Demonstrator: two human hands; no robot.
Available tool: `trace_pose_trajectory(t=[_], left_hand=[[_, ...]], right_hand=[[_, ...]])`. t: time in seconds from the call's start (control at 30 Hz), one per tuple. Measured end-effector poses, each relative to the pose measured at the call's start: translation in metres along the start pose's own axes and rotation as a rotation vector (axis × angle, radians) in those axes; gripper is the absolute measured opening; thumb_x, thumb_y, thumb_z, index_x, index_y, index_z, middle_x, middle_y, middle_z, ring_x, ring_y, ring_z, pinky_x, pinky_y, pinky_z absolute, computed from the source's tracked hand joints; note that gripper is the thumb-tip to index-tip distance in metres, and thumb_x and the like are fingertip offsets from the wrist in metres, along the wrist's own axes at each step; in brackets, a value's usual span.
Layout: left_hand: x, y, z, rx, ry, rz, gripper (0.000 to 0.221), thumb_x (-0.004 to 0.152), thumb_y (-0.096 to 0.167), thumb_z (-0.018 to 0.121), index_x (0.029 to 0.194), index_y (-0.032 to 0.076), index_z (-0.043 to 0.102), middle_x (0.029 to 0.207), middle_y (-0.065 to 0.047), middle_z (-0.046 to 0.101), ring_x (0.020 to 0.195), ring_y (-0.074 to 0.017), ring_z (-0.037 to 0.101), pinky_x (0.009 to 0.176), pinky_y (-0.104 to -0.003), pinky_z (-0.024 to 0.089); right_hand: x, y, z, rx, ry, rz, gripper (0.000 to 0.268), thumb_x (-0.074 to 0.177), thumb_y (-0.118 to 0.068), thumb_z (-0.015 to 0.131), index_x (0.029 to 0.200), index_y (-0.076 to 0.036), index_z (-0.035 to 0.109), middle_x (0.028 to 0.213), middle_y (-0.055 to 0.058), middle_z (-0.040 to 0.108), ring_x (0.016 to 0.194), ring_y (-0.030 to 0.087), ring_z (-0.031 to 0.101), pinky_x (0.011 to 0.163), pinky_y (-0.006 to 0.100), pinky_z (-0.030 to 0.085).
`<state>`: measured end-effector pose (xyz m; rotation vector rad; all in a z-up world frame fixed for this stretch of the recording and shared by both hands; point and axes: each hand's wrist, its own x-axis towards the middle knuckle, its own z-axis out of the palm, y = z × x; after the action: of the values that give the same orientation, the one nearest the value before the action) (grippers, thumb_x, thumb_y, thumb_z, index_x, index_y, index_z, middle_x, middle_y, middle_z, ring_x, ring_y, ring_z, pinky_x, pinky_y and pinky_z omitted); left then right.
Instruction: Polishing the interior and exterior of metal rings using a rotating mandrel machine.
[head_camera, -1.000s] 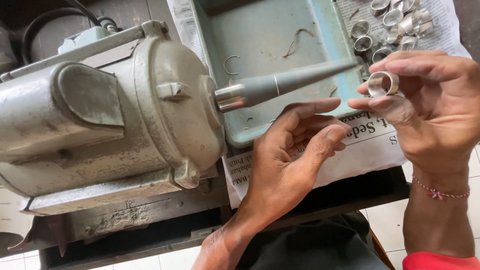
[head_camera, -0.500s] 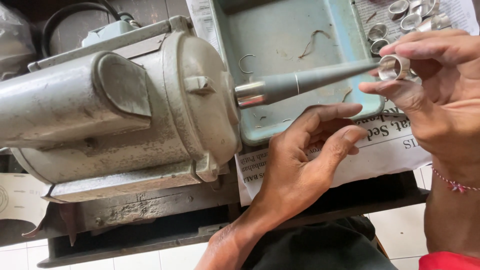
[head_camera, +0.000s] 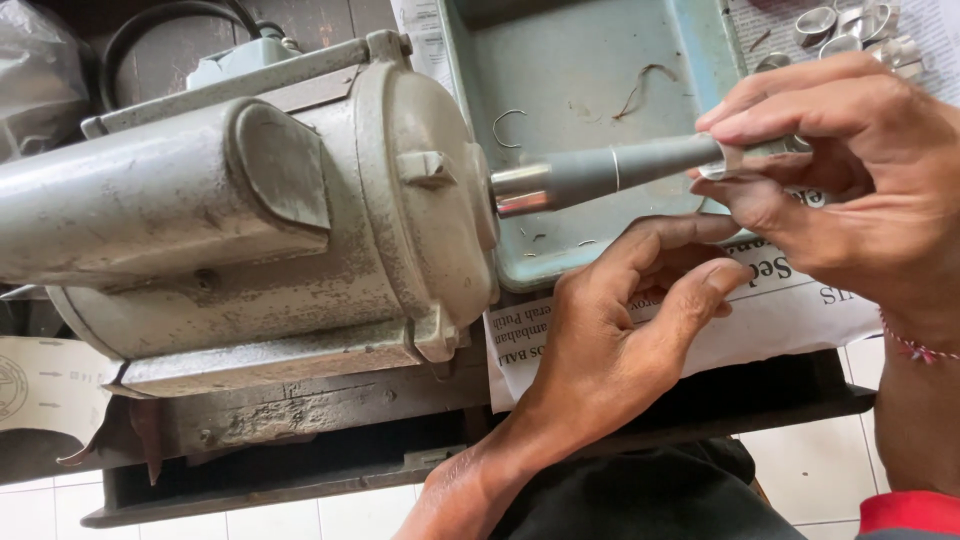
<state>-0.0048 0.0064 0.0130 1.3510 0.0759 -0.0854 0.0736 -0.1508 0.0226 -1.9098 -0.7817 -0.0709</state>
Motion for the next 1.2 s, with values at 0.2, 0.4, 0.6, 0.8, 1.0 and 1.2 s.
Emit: trace_pose_trajectory(t=[0.2,0.4,0.6,0.8,1.0,1.2], left_hand=[[0.000,0.002,-0.004,0.049,-0.017,0.005,0.022,0.098,0.018,0.064,0.116,0.006,0.069,0.109,-0.003,0.075,0.099,-0.0108,0.071,0.088,-0.026,0.059],[0.000,0.000,-0.006,0.082,-0.008,0.021,0.020,0.099,0.017,0.064,0.115,0.007,0.069,0.099,-0.002,0.074,0.086,-0.0101,0.068,0.083,-0.027,0.057],[-0.001,0.000,-0.008,0.122,-0.010,0.040,0.020,0.099,0.018,0.063,0.115,0.008,0.068,0.101,-0.001,0.074,0.087,-0.0109,0.068,0.078,-0.027,0.055],[-0.001,-0.007,-0.007,0.174,-0.004,0.120,0.020,0.100,0.016,0.063,0.117,0.007,0.066,0.104,-0.003,0.075,0.088,-0.0109,0.067,0.083,-0.026,0.056],[0.000,-0.009,-0.007,0.174,-0.002,0.153,0.019,0.100,0.015,0.063,0.117,0.006,0.066,0.104,-0.005,0.074,0.085,-0.0116,0.066,0.082,-0.026,0.056],[-0.001,-0.008,-0.007,0.184,-0.001,0.143,0.019,0.100,0.015,0.064,0.117,0.007,0.065,0.096,-0.003,0.072,0.080,-0.0101,0.063,0.079,-0.026,0.055]], right_hand=[[0.003,0.004,0.004,0.016,-0.011,-0.030,0.031,0.096,0.024,0.066,0.121,0.018,0.050,0.130,0.036,0.055,0.116,0.039,0.070,0.100,0.040,0.068],[0.006,0.001,0.006,0.011,-0.024,-0.048,0.030,0.097,0.025,0.065,0.121,0.017,0.050,0.131,0.037,0.055,0.113,0.038,0.071,0.102,0.039,0.067],[0.010,-0.004,0.007,-0.088,-0.043,-0.146,0.027,0.100,0.024,0.068,0.120,0.015,0.052,0.130,0.038,0.058,0.107,0.036,0.075,0.100,0.038,0.068],[0.011,-0.004,0.009,-0.090,-0.043,-0.151,0.027,0.100,0.025,0.067,0.120,0.014,0.053,0.129,0.038,0.060,0.103,0.034,0.076,0.100,0.038,0.068],[0.012,-0.001,0.010,-0.073,-0.043,-0.139,0.026,0.099,0.025,0.066,0.118,0.014,0.052,0.129,0.039,0.062,0.098,0.033,0.076,0.092,0.035,0.067],[0.014,-0.004,0.011,-0.091,-0.042,-0.135,0.026,0.100,0.025,0.067,0.120,0.014,0.054,0.127,0.040,0.063,0.095,0.031,0.071,0.087,0.033,0.065]])
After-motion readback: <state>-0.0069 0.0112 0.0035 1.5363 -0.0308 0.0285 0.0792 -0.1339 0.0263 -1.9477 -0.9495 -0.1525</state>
